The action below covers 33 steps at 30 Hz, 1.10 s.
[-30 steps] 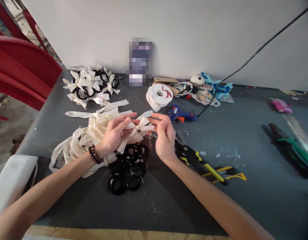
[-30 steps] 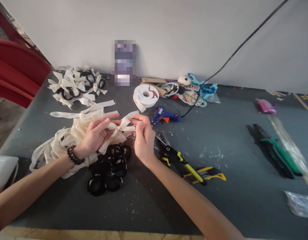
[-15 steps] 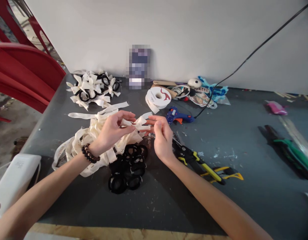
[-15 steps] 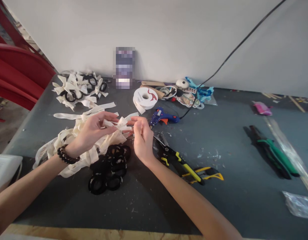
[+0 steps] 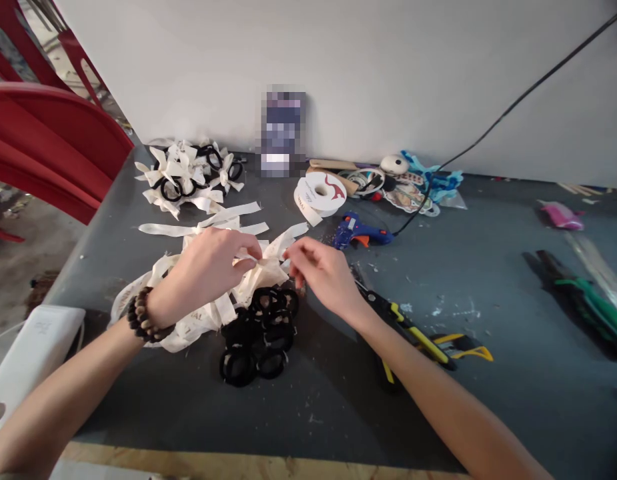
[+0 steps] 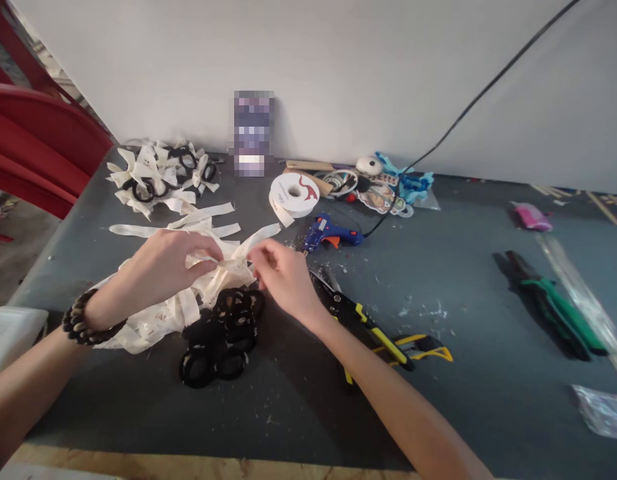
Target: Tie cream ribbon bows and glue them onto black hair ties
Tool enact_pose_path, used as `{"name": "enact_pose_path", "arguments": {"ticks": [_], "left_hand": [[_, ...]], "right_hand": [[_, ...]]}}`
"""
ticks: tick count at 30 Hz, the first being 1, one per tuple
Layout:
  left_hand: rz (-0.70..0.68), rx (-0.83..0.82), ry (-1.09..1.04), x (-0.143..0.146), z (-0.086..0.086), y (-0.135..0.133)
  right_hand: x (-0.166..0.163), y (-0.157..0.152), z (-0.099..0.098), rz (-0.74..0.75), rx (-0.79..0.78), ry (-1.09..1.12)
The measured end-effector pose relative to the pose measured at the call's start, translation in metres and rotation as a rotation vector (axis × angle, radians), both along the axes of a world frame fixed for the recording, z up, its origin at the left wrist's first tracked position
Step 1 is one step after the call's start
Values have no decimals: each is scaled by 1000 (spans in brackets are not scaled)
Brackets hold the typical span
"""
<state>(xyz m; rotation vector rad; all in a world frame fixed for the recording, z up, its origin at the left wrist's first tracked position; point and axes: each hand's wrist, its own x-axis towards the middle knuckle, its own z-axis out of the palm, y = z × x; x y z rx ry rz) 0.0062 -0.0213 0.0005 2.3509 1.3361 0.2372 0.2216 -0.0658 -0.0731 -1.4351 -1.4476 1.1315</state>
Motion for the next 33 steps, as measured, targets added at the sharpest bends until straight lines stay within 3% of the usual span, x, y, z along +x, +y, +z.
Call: {"name": "enact_pose_path", "arguments": {"ticks": [3,5,10,14,19,26,33], "left_hand": [[8,3,47,1,5,-3],[11,49,57,2,4,-4],[-33,180,13,3,-2,-10],[-62,158,-6,3,-1,-14],[-180,173,-102,7,1,-16],[-316,372,-105,8,-1,-21],[-377,401,-3,9,-11,-21]], "right_hand": [[12,0,22,111,130,-529],[23,2,34,149,87,-772],[58,12,56,72,-45,-1298],[83,12,66,127,-101,-1376],[102,16,58,97,17,-1439],[109,33,29,139,-225,-1447],[105,33,28,157,-262,-1566]]}}
